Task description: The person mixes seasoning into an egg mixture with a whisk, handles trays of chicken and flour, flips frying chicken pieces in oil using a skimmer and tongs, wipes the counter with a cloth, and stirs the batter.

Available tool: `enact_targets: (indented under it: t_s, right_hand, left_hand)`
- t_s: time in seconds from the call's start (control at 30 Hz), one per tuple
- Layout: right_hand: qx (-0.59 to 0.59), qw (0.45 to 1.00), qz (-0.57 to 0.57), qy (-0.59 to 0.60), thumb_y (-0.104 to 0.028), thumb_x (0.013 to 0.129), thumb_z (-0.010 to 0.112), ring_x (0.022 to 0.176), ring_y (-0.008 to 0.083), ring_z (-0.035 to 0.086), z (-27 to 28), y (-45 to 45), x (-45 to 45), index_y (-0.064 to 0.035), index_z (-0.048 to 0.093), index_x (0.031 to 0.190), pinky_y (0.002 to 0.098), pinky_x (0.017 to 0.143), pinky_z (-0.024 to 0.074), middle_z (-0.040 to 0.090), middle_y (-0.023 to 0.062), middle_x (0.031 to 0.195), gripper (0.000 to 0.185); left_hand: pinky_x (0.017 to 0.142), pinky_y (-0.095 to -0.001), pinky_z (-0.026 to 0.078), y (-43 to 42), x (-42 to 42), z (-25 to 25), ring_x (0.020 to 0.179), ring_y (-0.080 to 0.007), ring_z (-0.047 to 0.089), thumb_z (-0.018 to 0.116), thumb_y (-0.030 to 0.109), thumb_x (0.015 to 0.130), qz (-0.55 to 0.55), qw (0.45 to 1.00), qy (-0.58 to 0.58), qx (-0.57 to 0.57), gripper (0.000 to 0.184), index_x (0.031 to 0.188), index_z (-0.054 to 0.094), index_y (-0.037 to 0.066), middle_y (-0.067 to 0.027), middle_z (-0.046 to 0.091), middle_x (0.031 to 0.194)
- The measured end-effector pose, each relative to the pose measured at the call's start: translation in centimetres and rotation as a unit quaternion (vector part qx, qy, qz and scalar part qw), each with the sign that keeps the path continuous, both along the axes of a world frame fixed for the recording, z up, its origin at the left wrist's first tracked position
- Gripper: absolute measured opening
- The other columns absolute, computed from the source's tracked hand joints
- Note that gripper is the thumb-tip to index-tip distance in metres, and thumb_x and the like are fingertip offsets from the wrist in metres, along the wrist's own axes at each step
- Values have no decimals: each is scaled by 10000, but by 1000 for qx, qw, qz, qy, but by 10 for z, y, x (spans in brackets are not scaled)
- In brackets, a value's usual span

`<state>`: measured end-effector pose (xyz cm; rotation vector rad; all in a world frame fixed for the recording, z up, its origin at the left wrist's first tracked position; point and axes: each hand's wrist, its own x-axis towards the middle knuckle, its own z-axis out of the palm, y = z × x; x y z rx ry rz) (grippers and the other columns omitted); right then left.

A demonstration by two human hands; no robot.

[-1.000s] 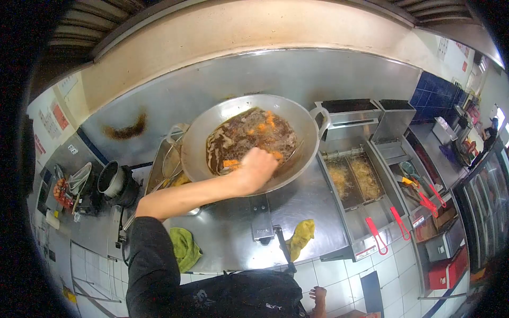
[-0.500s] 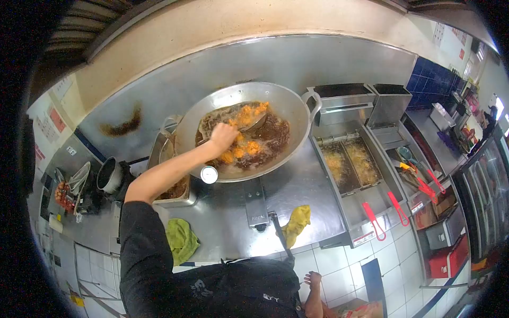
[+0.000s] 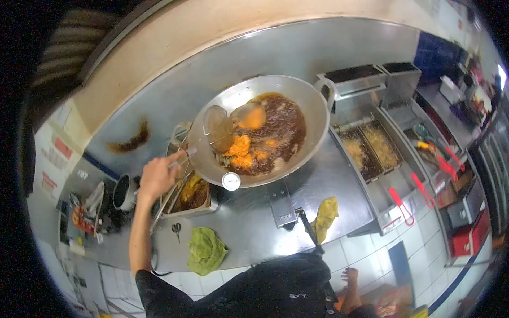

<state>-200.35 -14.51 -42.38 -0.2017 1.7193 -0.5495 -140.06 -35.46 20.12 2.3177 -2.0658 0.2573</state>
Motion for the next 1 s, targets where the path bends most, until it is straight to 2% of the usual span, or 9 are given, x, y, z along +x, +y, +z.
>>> enact_targets:
  t_s: [0.1, 0.2, 0.33, 0.5, 0.8, 0.87, 0.9, 0.97, 1.0]
  right_hand:
    - [23, 999, 26, 4, -185, 860, 511, 664, 320, 654, 8, -11, -2, -5, 559, 1006, 456, 549, 547, 653, 169, 853, 236]
    - [12, 998, -3, -62, -165, 860, 519, 680, 328, 659, -7, -20, -22, 0, 569, 1053, 451, 557, 552, 655, 181, 891, 259]
    - [-27, 998, 51, 36, -155, 866, 498, 662, 302, 661, 49, -47, 2, 36, 568, 1056, 412, 545, 553, 653, 178, 870, 279]
    - [-62, 997, 32, 45, -135, 884, 399, 683, 287, 658, 64, -35, 0, 31, 527, 1123, 430, 556, 555, 645, 167, 878, 317]
    - [57, 998, 4, 26, -151, 877, 466, 672, 291, 656, 31, 35, -16, 60, 543, 1136, 397, 526, 551, 647, 186, 891, 343]
    - [66, 997, 2, 29, -150, 877, 469, 672, 291, 657, 30, 34, -15, 59, 544, 1138, 395, 521, 550, 648, 185, 894, 343]
    - [64, 998, 4, 31, -150, 876, 471, 673, 291, 658, 30, 31, -15, 59, 544, 1139, 394, 519, 549, 649, 184, 895, 343]
    - [55, 998, 6, 34, -149, 876, 474, 673, 291, 659, 30, 24, -15, 58, 545, 1140, 392, 515, 548, 650, 183, 898, 344]
    - [50, 998, 9, 37, -149, 876, 475, 673, 292, 659, 32, 18, -15, 58, 546, 1141, 391, 512, 548, 650, 183, 899, 344]
  left_hand:
    - [842, -455, 488, 11, 17, 37, 931, -373, 617, 611, 255, 848, 63, 992, 71, 78, 354, 1196, 639, 196, -175, 668, 971]
    - [877, -443, 482, -4, 59, 27, 990, -361, 615, 625, 264, 836, 26, 990, 100, 100, 383, 1215, 631, 205, -192, 659, 1046]
    - [887, -434, 480, -32, 69, 26, 1019, -348, 618, 622, 250, 831, 40, 980, 88, 173, 397, 1227, 626, 218, -185, 657, 1090]
    - [900, -410, 476, -80, 78, -5, 1039, -344, 615, 634, 222, 813, -1, 976, 82, 201, 423, 1235, 624, 202, -190, 646, 1127]
    - [974, -369, 442, -162, 69, -90, 1119, -329, 591, 608, 183, 784, -29, 977, 154, 147, 480, 1258, 598, 110, -228, 625, 1155]
    - [799, -366, 518, -167, 58, -94, 899, -295, 667, 610, 190, 787, -57, 961, 227, 145, 485, 1265, 597, 111, -208, 679, 1025]
    - [799, -366, 518, -167, 50, -92, 899, -295, 667, 610, 190, 787, -57, 962, 224, 143, 485, 1265, 597, 111, -208, 679, 1025]
    - [569, -340, 499, -167, 38, -88, 611, -214, 610, 608, 189, 792, 14, 928, 312, 206, 480, 1267, 601, 118, -144, 686, 850]
    - [569, -340, 499, -169, 37, -91, 611, -214, 610, 608, 189, 792, 15, 928, 311, 204, 480, 1267, 601, 118, -144, 686, 850]
